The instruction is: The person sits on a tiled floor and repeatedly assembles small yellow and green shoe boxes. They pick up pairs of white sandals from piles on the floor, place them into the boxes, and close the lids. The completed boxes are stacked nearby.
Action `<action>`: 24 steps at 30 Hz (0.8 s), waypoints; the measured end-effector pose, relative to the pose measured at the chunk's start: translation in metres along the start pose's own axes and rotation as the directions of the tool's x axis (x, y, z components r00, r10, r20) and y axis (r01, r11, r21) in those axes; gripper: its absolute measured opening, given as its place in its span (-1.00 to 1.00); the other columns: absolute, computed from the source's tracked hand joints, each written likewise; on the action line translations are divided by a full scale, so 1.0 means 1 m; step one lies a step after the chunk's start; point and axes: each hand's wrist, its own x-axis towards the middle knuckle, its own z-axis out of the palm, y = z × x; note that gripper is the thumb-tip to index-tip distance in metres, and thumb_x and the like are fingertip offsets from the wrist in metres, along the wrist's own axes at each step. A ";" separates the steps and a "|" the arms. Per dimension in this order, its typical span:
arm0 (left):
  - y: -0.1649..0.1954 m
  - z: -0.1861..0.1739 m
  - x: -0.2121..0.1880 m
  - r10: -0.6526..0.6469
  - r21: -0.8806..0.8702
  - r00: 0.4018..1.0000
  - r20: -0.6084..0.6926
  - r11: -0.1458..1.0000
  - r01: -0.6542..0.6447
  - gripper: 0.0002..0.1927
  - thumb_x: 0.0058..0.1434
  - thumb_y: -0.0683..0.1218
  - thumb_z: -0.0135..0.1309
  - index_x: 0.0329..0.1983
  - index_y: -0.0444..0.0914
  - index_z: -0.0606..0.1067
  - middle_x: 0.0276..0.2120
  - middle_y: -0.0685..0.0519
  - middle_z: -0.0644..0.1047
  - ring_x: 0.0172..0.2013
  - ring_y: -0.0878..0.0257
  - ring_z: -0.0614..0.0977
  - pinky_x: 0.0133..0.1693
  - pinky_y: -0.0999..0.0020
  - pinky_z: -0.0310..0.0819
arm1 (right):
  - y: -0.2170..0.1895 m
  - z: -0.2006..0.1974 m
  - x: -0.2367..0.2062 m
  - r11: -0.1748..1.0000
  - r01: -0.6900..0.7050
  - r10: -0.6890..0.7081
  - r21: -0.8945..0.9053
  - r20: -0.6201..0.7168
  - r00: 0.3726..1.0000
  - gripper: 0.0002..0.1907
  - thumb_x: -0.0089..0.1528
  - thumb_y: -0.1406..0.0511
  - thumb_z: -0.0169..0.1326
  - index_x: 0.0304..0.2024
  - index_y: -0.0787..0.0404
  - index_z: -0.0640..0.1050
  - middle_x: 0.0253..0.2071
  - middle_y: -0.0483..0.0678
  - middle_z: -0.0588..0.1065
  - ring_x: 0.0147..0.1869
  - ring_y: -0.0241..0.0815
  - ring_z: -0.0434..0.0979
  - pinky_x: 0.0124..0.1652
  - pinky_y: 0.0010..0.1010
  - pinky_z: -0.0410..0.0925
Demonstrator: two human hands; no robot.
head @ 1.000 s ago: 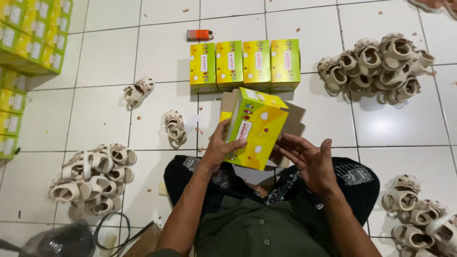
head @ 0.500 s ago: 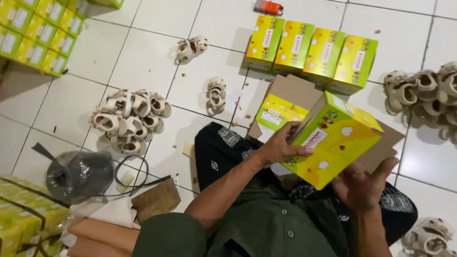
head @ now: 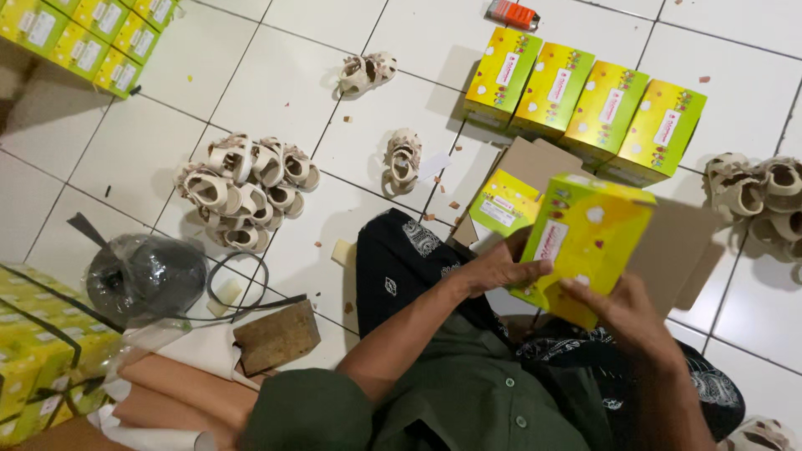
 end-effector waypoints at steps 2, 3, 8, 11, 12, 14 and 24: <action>-0.011 -0.017 0.006 -0.046 0.276 0.992 -0.119 0.958 0.078 0.08 0.32 0.33 0.20 0.61 -0.34 -0.03 0.48 -0.31 0.13 0.48 -0.09 0.14 0.36 0.03 0.12 | -0.024 -0.011 0.031 0.964 -0.050 0.054 -0.260 0.007 0.999 -0.52 0.13 0.15 0.25 0.00 0.32 0.59 -0.18 0.14 0.68 -0.13 0.02 0.72 -0.15 -0.14 0.60; -0.014 -0.029 0.007 -0.063 0.257 0.983 -0.174 0.960 0.107 0.06 0.27 0.34 0.18 0.58 -0.32 0.02 0.43 -0.32 0.19 0.45 -0.09 0.20 0.32 0.03 0.20 | -0.036 -0.012 0.045 0.908 -0.042 0.044 -0.416 -0.005 0.999 -0.53 0.17 0.15 0.24 0.04 0.30 0.58 -0.17 0.15 0.68 -0.14 0.03 0.72 -0.14 -0.13 0.57; -0.010 -0.106 -0.034 0.046 0.286 0.902 -0.429 0.954 0.088 -0.24 0.27 0.24 0.11 0.39 -0.28 0.30 0.27 -0.28 0.44 0.30 -0.08 0.49 0.24 0.03 0.44 | -0.065 0.005 0.056 0.531 0.149 -0.273 -0.834 -0.002 0.962 -0.46 0.19 0.18 0.23 0.20 0.22 0.55 0.01 0.17 0.61 -0.03 0.11 0.63 -0.06 -0.13 0.46; 0.003 -0.160 -0.049 0.346 0.703 0.737 -0.580 0.671 0.238 -0.59 0.36 0.08 0.14 0.19 -0.19 0.49 0.25 -0.17 0.51 0.30 -0.08 0.51 0.34 -0.01 0.37 | -0.070 0.022 0.039 0.537 0.220 -0.472 -0.814 -0.074 0.879 -0.54 0.28 0.16 0.19 0.18 0.20 0.57 0.11 0.15 0.58 0.08 0.11 0.59 0.01 -0.14 0.47; 0.005 -0.171 -0.042 0.315 0.740 0.743 -0.591 0.577 0.344 -0.52 0.26 0.04 0.20 0.20 -0.20 0.48 0.30 -0.26 0.41 0.29 -0.18 0.45 0.27 -0.03 0.34 | -0.069 0.030 0.038 0.604 0.244 -0.455 -0.759 -0.076 0.887 -0.56 0.29 0.18 0.18 0.18 0.19 0.57 0.10 0.13 0.59 0.09 0.06 0.61 0.02 -0.16 0.47; 0.003 -0.195 -0.026 0.242 0.774 0.747 -0.619 0.350 0.528 -0.37 0.07 -0.04 0.31 0.24 -0.20 0.45 0.40 -0.42 0.20 0.27 -0.37 0.32 0.12 -0.07 0.26 | -0.065 0.046 0.039 0.729 0.274 -0.410 -0.627 -0.079 0.909 -0.60 0.30 0.20 0.15 0.17 0.17 0.58 0.09 0.09 0.60 0.11 -0.04 0.64 0.05 -0.19 0.48; -0.013 -0.229 0.001 0.059 0.474 0.800 -0.597 0.831 0.292 -0.78 0.33 -0.05 0.14 -0.08 -0.27 0.56 0.35 -0.26 0.37 0.20 -0.07 0.59 0.09 0.02 0.61 | -0.027 0.119 0.113 0.992 0.076 -0.071 -0.104 0.046 0.996 -0.49 0.32 0.13 0.04 0.23 0.29 0.47 0.07 0.13 0.60 0.13 -0.07 0.64 0.04 -0.24 0.51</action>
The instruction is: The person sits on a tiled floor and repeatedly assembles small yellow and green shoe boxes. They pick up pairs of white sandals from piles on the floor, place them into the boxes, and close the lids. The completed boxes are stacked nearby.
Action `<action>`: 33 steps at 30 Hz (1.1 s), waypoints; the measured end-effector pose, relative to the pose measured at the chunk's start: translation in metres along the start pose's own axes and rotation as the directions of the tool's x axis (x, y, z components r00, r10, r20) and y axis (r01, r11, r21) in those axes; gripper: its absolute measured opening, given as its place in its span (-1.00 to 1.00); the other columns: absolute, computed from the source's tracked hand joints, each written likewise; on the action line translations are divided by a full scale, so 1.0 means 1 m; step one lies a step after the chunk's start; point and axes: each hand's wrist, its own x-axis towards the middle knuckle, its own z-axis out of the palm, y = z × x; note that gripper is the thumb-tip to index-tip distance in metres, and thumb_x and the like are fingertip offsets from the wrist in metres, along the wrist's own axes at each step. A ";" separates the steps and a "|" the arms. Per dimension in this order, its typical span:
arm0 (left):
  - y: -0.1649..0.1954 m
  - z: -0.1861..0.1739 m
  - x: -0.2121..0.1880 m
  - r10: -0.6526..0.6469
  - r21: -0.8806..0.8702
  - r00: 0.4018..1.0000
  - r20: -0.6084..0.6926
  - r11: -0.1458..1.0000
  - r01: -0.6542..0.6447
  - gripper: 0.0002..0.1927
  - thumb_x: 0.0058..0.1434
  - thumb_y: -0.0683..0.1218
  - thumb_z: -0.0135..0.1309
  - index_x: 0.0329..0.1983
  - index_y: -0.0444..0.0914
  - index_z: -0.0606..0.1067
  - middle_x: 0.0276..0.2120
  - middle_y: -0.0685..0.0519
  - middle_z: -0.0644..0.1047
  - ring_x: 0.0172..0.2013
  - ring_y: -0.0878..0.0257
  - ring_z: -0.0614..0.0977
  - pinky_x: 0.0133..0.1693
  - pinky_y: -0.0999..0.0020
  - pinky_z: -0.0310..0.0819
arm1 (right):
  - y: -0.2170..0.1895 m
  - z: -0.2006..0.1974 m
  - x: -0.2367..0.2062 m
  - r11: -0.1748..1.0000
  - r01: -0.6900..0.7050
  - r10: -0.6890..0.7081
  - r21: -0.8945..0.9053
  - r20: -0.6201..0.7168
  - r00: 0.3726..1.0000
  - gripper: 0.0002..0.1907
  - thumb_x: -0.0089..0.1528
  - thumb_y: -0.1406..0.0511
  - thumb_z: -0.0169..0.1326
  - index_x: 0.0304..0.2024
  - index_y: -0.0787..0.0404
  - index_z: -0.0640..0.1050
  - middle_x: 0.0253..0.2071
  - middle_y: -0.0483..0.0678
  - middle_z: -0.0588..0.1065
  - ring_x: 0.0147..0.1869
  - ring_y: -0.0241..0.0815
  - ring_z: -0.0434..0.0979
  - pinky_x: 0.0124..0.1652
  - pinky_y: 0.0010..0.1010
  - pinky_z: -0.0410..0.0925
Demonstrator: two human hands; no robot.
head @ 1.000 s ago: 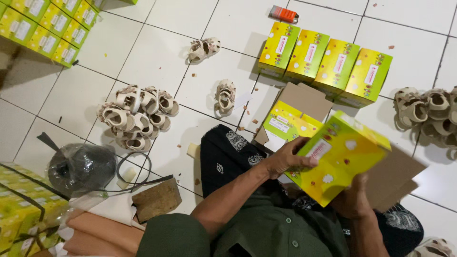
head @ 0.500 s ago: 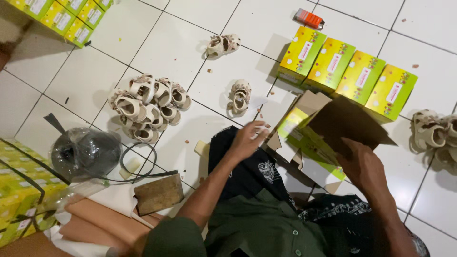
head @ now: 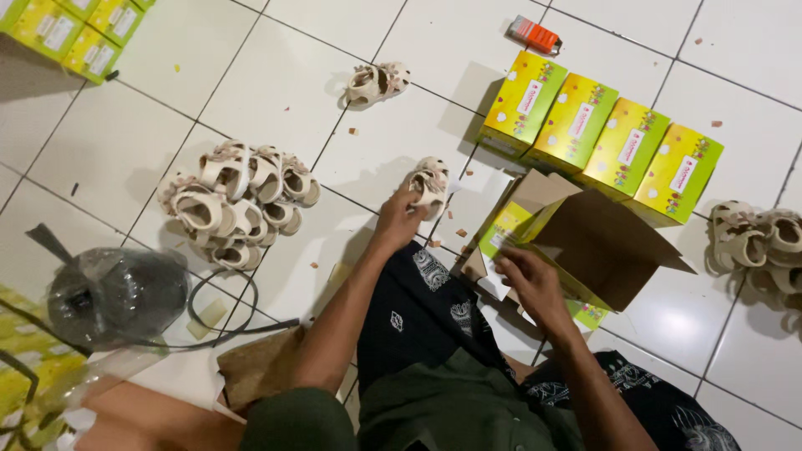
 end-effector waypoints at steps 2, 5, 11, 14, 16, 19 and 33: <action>0.023 0.004 -0.038 0.245 -0.195 0.970 -0.007 0.951 -0.241 -0.82 0.30 -0.12 0.14 -0.17 -0.37 0.55 0.48 -0.29 0.08 0.28 -0.12 0.39 0.06 -0.01 0.56 | 0.001 0.015 0.024 0.965 -0.145 0.136 0.218 0.054 0.989 -0.43 0.34 0.06 -0.07 0.29 0.24 0.38 0.11 0.08 0.56 0.15 -0.10 0.60 0.02 -0.19 0.49; 0.063 0.001 -0.090 0.119 -0.248 0.967 0.224 0.967 -0.061 -0.70 0.23 -0.08 0.09 -0.01 -0.28 0.56 0.54 -0.06 0.13 0.16 -0.05 0.61 -0.01 0.04 0.64 | 0.003 0.034 0.048 0.773 -0.348 0.275 0.530 0.214 0.937 -0.42 0.40 0.00 -0.19 0.29 0.24 0.36 0.11 0.05 0.52 0.12 -0.09 0.55 0.03 -0.11 0.44; 0.074 -0.064 -0.046 -0.078 -0.075 0.982 0.174 0.993 0.092 -0.49 0.44 0.06 -0.08 0.42 -0.12 0.24 0.40 -0.08 0.38 0.18 -0.12 0.58 0.17 0.01 0.51 | -0.002 0.044 0.050 0.649 -0.356 0.231 0.672 0.272 0.934 -0.50 0.41 0.08 -0.11 0.24 0.27 0.45 0.10 0.04 0.54 0.12 -0.11 0.55 0.14 -0.14 0.41; 0.046 -0.103 0.041 0.009 0.299 0.980 -0.200 0.953 0.053 -0.40 0.35 -0.04 0.09 0.43 -0.12 0.21 0.42 -0.21 0.22 0.35 -0.18 0.32 0.31 -0.02 0.27 | -0.015 0.037 0.039 0.640 -0.439 0.354 0.630 0.265 0.897 -0.50 0.37 0.07 -0.12 0.24 0.20 0.47 0.09 -0.03 0.56 0.11 -0.16 0.57 0.13 -0.19 0.41; 0.031 -0.112 0.094 0.031 0.433 0.954 -0.300 0.895 0.107 -0.26 0.25 -0.13 0.15 0.47 -0.14 0.16 0.46 -0.28 -0.01 0.40 -0.24 0.11 0.33 -0.05 0.18 | -0.023 0.032 0.033 0.626 -0.494 0.447 0.604 0.242 0.861 -0.50 0.37 0.06 -0.13 0.24 0.19 0.48 0.07 -0.03 0.57 0.09 -0.11 0.57 0.10 -0.15 0.41; 0.020 -0.120 0.154 0.084 0.624 0.931 -0.356 0.762 0.170 -0.21 0.12 -0.30 0.12 0.45 -0.12 0.22 0.50 -0.26 -0.16 0.43 -0.23 0.03 0.30 -0.02 0.18 | -0.029 0.027 0.028 0.588 -0.503 0.450 0.633 0.260 0.854 -0.48 0.36 0.06 -0.13 0.22 0.22 0.50 0.08 -0.01 0.59 0.08 -0.11 0.58 0.08 -0.14 0.41; 0.002 -0.046 0.053 -0.122 0.295 0.974 -0.192 0.939 0.175 -0.86 0.23 -0.16 0.17 -0.29 -0.29 0.44 0.45 -0.17 0.14 0.28 -0.09 0.43 0.19 0.09 0.44 | 0.026 0.023 0.047 0.336 -0.345 0.244 0.876 0.273 0.930 -0.58 0.36 0.13 -0.08 0.15 0.21 0.50 0.09 0.03 0.56 0.17 -0.05 0.54 0.22 -0.15 0.35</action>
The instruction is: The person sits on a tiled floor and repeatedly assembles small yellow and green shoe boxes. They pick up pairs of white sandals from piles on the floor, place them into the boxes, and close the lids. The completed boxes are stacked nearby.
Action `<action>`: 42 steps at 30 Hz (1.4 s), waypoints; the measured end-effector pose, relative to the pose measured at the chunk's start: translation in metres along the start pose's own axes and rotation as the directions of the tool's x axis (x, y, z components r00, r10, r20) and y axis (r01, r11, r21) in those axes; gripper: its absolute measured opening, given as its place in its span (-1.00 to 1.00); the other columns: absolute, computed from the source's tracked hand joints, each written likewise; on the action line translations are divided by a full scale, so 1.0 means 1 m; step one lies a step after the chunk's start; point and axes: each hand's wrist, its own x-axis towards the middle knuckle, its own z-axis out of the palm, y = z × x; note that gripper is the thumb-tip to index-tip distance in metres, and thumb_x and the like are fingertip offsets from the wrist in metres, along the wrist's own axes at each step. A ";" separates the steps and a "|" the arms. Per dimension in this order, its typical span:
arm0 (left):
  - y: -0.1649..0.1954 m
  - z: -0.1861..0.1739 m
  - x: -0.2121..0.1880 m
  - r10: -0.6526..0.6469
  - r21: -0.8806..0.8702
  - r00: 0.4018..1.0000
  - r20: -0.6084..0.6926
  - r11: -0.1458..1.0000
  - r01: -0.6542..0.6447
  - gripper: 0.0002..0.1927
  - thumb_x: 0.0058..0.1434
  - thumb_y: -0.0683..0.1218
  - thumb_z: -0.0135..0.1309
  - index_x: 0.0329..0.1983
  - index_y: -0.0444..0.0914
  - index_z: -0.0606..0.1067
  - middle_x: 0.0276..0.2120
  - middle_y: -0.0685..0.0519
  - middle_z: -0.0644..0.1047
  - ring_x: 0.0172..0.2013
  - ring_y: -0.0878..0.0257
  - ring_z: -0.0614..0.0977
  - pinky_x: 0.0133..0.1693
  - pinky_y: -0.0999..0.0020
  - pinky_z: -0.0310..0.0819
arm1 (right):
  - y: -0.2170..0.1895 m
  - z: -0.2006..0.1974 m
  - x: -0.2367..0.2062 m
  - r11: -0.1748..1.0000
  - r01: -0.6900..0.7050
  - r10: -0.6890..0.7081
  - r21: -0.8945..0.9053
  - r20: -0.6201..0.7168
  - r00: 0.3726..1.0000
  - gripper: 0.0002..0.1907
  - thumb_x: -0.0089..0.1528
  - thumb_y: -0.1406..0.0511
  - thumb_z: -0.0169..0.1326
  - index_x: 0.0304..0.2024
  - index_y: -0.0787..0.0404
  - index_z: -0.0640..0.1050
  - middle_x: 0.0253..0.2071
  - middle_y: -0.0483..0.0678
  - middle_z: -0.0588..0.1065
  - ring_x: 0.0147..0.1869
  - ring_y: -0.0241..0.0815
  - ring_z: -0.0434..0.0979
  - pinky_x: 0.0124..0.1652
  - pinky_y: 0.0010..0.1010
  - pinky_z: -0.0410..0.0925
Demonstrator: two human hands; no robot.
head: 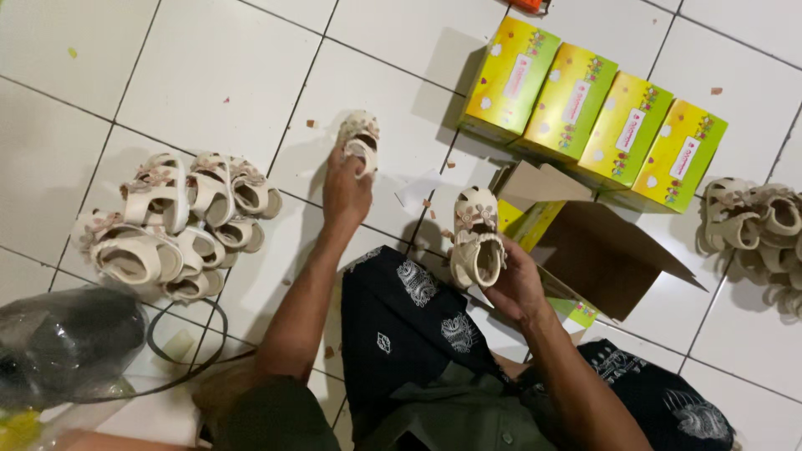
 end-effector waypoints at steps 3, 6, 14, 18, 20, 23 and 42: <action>0.002 0.007 -0.043 0.017 -0.085 0.994 0.109 0.996 -0.008 -0.81 0.21 -0.11 0.20 -0.17 -0.27 0.51 0.47 -0.15 0.07 0.31 -0.09 0.36 0.20 0.06 0.43 | 0.002 0.001 0.004 0.999 0.005 -0.007 0.039 0.060 0.998 -0.61 0.44 0.14 -0.06 0.17 0.27 0.49 0.11 0.04 0.53 0.20 -0.05 0.51 0.25 -0.14 0.33; -0.015 0.009 -0.068 0.089 -0.296 0.980 0.176 0.954 -0.033 -0.75 0.20 -0.09 0.12 -0.05 -0.20 0.54 0.47 -0.14 0.11 0.29 -0.05 0.40 0.14 0.10 0.53 | 0.007 0.008 0.000 0.993 0.034 -0.035 -0.109 -0.005 0.999 -0.57 0.38 0.12 -0.09 0.15 0.26 0.49 0.08 0.03 0.55 0.15 -0.07 0.54 0.21 -0.16 0.36; -0.052 0.018 -0.033 -0.302 -0.480 0.939 0.163 0.808 0.343 -0.61 0.46 0.13 -0.23 0.21 -0.11 0.38 0.24 -0.11 0.42 0.10 0.01 0.55 0.07 0.12 0.46 | 0.011 0.045 0.050 0.873 0.035 -0.130 -0.486 -0.162 0.978 -0.54 0.38 0.15 -0.15 0.16 0.34 0.48 -0.03 0.08 0.55 -0.03 -0.05 0.54 -0.05 0.02 0.43; -0.038 0.038 -0.011 -0.262 -0.487 0.962 0.077 0.832 0.266 -0.55 0.46 0.16 -0.21 0.21 -0.20 0.37 0.16 -0.15 0.47 0.12 -0.01 0.53 0.09 0.10 0.44 | 0.006 0.070 0.101 0.706 -0.038 -0.266 -0.708 -0.314 0.911 -0.48 0.39 0.08 -0.05 0.24 0.29 0.34 0.02 0.11 0.47 0.00 -0.01 0.45 -0.07 0.01 0.41; -0.030 0.043 -0.006 -0.234 -0.572 0.971 0.043 0.791 0.216 -0.50 0.40 0.20 -0.15 0.16 -0.26 0.40 0.15 -0.17 0.47 0.13 -0.01 0.52 0.11 0.11 0.43 | 0.007 0.077 0.117 0.634 -0.117 -0.230 -0.765 -0.331 0.915 -0.43 0.39 0.04 -0.05 0.30 0.24 0.26 0.07 0.08 0.42 0.06 -0.01 0.43 0.02 -0.01 0.37; -0.025 0.044 -0.001 -0.363 -0.618 0.925 0.109 0.705 0.349 -0.36 0.31 0.26 -0.01 0.18 -0.32 0.34 0.10 -0.25 0.49 0.08 -0.05 0.56 0.08 -0.01 0.51 | 0.009 0.080 0.124 0.766 -0.018 -0.106 -0.643 -0.153 0.983 -0.47 0.38 0.05 -0.06 0.25 0.26 0.35 0.11 0.05 0.49 0.13 -0.11 0.50 0.11 -0.13 0.38; 0.076 0.006 -0.186 0.314 -0.962 0.909 0.273 0.107 0.252 -0.30 0.44 0.26 -0.20 0.42 -0.32 0.23 0.14 -0.08 0.52 0.02 0.22 0.64 -0.02 0.30 0.65 | -0.010 0.046 -0.096 0.921 0.296 -0.294 -0.254 0.046 0.955 -0.56 0.38 0.25 -0.06 0.29 0.26 0.34 0.11 0.02 0.52 0.09 -0.17 0.57 0.05 -0.21 0.48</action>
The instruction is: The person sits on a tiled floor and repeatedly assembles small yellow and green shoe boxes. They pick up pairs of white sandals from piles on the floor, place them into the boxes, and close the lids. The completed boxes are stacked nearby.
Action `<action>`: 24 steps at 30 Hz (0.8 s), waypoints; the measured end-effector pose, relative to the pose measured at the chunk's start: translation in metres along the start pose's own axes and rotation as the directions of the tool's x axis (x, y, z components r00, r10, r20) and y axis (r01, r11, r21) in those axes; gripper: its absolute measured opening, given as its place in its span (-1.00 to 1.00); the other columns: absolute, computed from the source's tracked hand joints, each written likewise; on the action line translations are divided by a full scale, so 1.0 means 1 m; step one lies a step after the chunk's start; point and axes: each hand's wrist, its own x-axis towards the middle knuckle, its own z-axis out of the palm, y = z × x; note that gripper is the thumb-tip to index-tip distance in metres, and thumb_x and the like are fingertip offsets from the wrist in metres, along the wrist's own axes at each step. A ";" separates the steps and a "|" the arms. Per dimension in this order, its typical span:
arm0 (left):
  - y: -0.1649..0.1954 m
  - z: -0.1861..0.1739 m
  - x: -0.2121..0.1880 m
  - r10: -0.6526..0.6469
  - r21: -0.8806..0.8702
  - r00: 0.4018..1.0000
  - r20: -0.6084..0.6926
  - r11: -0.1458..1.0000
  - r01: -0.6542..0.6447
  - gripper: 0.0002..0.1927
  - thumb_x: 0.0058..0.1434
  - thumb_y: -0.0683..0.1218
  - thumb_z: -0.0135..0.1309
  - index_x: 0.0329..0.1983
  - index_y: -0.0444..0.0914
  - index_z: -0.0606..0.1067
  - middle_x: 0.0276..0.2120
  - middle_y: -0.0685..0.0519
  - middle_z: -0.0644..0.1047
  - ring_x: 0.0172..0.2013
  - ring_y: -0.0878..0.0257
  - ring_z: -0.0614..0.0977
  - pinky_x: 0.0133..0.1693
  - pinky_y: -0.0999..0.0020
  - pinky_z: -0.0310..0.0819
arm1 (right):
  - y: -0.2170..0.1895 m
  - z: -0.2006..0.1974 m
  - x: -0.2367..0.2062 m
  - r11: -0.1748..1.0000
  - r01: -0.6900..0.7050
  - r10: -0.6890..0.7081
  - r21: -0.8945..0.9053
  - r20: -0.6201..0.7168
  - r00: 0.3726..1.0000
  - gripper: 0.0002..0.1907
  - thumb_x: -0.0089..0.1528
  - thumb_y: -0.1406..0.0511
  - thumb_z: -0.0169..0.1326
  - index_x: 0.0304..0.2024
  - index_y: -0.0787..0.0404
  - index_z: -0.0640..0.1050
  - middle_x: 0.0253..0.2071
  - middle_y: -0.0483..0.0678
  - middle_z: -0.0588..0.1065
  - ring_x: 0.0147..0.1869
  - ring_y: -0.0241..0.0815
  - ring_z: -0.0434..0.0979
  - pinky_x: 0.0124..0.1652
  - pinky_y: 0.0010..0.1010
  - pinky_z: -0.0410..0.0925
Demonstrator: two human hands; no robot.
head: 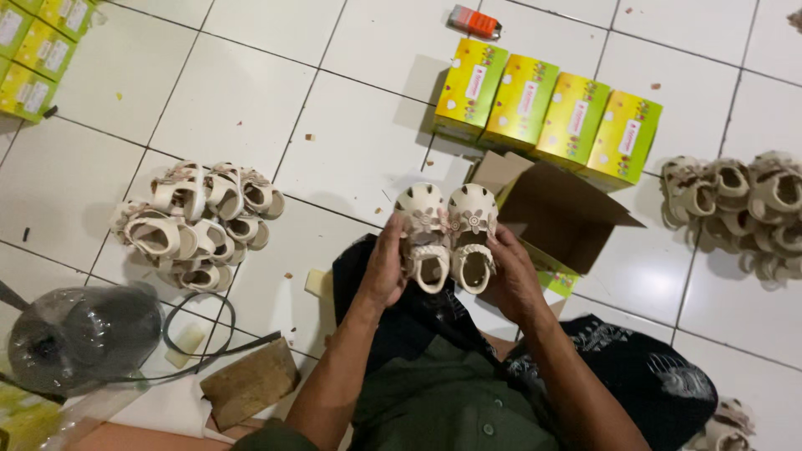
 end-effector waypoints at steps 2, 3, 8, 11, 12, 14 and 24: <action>-0.013 0.017 -0.013 -0.055 -0.057 0.996 0.068 0.997 0.058 -0.32 0.45 0.28 -0.26 0.41 -0.28 0.24 0.17 -0.04 0.52 0.05 0.23 0.64 0.04 0.30 0.64 | 0.000 -0.009 -0.018 1.000 0.025 -0.025 0.001 -0.006 1.000 -0.51 0.35 0.26 -0.08 0.33 0.22 0.34 0.14 -0.02 0.53 0.12 -0.21 0.59 0.08 -0.26 0.48; -0.018 0.022 -0.019 -0.081 -0.060 0.994 0.078 0.995 0.086 -0.32 0.47 0.28 -0.27 0.42 -0.28 0.25 0.15 -0.04 0.52 0.03 0.23 0.63 0.02 0.29 0.63 | 0.001 -0.016 -0.027 1.000 0.026 -0.026 -0.003 -0.008 1.000 -0.51 0.34 0.25 -0.06 0.32 0.24 0.34 0.12 0.00 0.53 0.10 -0.19 0.59 0.07 -0.24 0.48; -0.029 0.035 -0.025 -0.176 -0.006 0.977 0.123 0.984 0.178 -0.28 0.49 0.29 -0.27 0.40 -0.36 0.28 0.14 -0.04 0.55 0.01 0.24 0.65 0.03 0.28 0.62 | -0.003 -0.058 -0.053 0.982 0.041 -0.056 -0.187 -0.078 0.995 -0.48 0.30 0.24 0.06 0.27 0.32 0.38 0.02 0.05 0.57 0.04 -0.15 0.61 0.01 -0.23 0.53; -0.030 0.037 -0.014 -0.240 0.220 0.961 0.138 0.953 0.207 -0.21 0.49 0.37 -0.31 0.40 -0.37 0.32 0.07 -0.17 0.57 -0.07 0.16 0.67 -0.05 0.17 0.61 | -0.023 -0.084 -0.066 0.848 0.308 -0.356 -0.431 -0.033 0.934 -0.53 0.31 0.31 0.19 0.20 0.44 0.46 -0.05 0.15 0.57 0.03 -0.10 0.59 0.07 -0.22 0.52; -0.033 0.040 -0.005 -0.275 0.492 0.952 0.134 0.852 0.177 -0.20 0.41 0.40 -0.33 0.45 -0.24 0.25 0.16 -0.11 0.49 -0.09 0.10 0.69 -0.03 0.14 0.60 | -0.034 -0.090 -0.064 0.727 0.366 -0.458 -0.581 -0.012 0.889 -0.54 0.29 0.30 0.20 0.18 0.40 0.44 -0.06 0.12 0.57 0.02 -0.13 0.62 0.05 -0.26 0.54; -0.042 0.046 0.014 -0.333 0.887 0.940 0.074 0.452 0.091 -0.14 0.24 0.46 -0.38 0.54 0.00 0.12 0.35 0.01 0.31 -0.13 -0.01 0.72 0.00 0.08 0.60 | -0.062 -0.100 -0.056 0.423 0.393 -0.604 -0.817 0.069 0.794 -0.54 0.24 0.30 0.22 0.13 0.31 0.41 -0.08 0.08 0.58 -0.02 -0.18 0.66 0.01 -0.33 0.57; -0.066 0.074 0.063 -0.418 0.979 0.886 0.202 0.075 -0.188 -0.19 0.17 0.51 -0.13 0.31 -0.05 0.35 0.00 -0.11 0.63 0.00 -0.06 0.67 0.01 -0.01 0.52 | -0.086 -0.122 0.035 -0.524 0.107 -0.241 -0.845 0.268 0.933 -0.49 0.23 0.20 0.19 0.20 0.23 0.45 -0.23 0.23 0.61 -0.25 0.13 0.65 -0.27 -0.13 0.52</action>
